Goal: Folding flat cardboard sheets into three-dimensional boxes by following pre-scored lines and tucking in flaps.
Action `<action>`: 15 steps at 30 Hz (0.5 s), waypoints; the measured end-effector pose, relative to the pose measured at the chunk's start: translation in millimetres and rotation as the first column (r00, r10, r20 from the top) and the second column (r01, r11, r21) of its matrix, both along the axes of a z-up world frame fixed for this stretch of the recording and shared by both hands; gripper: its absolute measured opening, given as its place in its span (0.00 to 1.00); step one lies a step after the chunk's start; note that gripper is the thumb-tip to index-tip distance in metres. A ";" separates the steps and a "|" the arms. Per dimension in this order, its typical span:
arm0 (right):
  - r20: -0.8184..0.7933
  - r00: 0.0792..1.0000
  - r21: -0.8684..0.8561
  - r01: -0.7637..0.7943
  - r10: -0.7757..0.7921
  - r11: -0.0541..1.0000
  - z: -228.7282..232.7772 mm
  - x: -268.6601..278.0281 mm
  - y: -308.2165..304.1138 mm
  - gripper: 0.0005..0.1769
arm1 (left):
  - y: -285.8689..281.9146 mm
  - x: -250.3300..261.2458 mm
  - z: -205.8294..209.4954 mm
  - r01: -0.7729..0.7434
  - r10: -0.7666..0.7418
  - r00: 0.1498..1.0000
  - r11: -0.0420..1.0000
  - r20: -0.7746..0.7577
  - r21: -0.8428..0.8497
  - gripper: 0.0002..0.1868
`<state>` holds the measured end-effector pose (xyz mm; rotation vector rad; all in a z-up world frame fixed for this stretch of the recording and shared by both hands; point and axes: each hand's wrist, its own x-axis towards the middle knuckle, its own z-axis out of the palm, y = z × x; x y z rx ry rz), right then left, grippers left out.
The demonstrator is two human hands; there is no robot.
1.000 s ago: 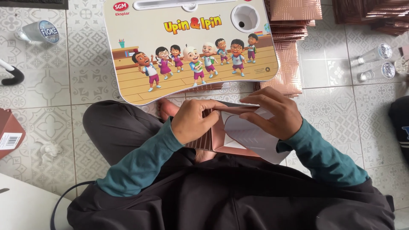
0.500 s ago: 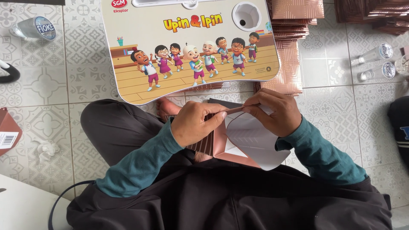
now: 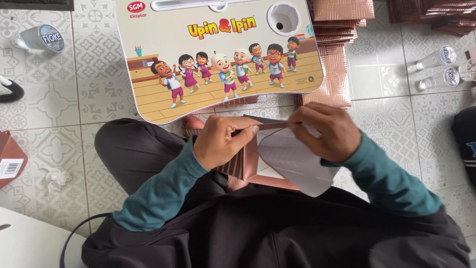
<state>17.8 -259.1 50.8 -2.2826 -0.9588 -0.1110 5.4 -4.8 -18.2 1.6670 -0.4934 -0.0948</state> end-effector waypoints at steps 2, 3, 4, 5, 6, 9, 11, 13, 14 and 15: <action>-0.040 0.999 -0.030 0.024 -0.025 0.999 5.5 -6.1 -6.0 0.06 | -1.7 2.3 0.6 0.041 -0.041 0.999 0.999 0.006 -0.023 0.09; -0.085 0.995 -0.056 0.047 -0.052 0.997 8.4 -10.7 -9.5 0.07 | -3.0 2.4 1.1 0.083 -0.083 0.997 0.996 0.007 -0.042 0.09; -0.084 0.995 -0.061 0.051 -0.056 0.997 10.4 -10.2 -12.4 0.07 | -2.5 8.3 4.3 0.087 -0.087 0.996 0.995 0.008 -0.046 0.09; -0.114 0.987 -0.078 0.105 -0.113 0.991 11.6 -11.8 -15.1 0.06 | -1.6 14.0 7.5 0.150 -0.149 0.989 0.986 0.022 -0.071 0.11; -0.143 0.975 -0.098 0.157 -0.170 0.983 12.9 -13.5 -18.0 0.06 | -1.1 19.6 10.6 0.212 -0.209 0.977 0.973 0.039 -0.095 0.15; -0.198 0.903 -0.166 0.353 -0.382 0.921 16.6 -14.3 -29.7 0.02 | 2.7 26.3 29.1 0.006 -0.055 0.917 0.992 0.394 0.124 0.37; -0.349 0.844 -0.144 0.381 -0.407 0.913 19.2 -4.0 -33.4 0.01 | -2.0 -2.4 56.3 -0.109 -0.027 0.867 0.964 0.497 0.243 0.40; -0.496 0.764 -0.125 0.406 -0.412 0.905 15.2 -0.5 -36.9 0.00 | -10.8 -32.1 65.4 -0.236 -0.015 0.805 0.909 0.593 0.344 0.44; -0.534 0.741 -0.084 0.434 -0.408 0.897 10.1 -1.9 -38.1 0.01 | -17.3 -47.8 61.2 -0.250 -0.094 0.740 0.881 0.666 0.402 0.42; -0.565 0.721 -0.040 0.462 -0.401 0.886 5.6 -0.7 -39.5 0.02 | -24.0 -61.3 57.0 -0.275 -0.176 0.661 0.848 0.729 0.454 0.41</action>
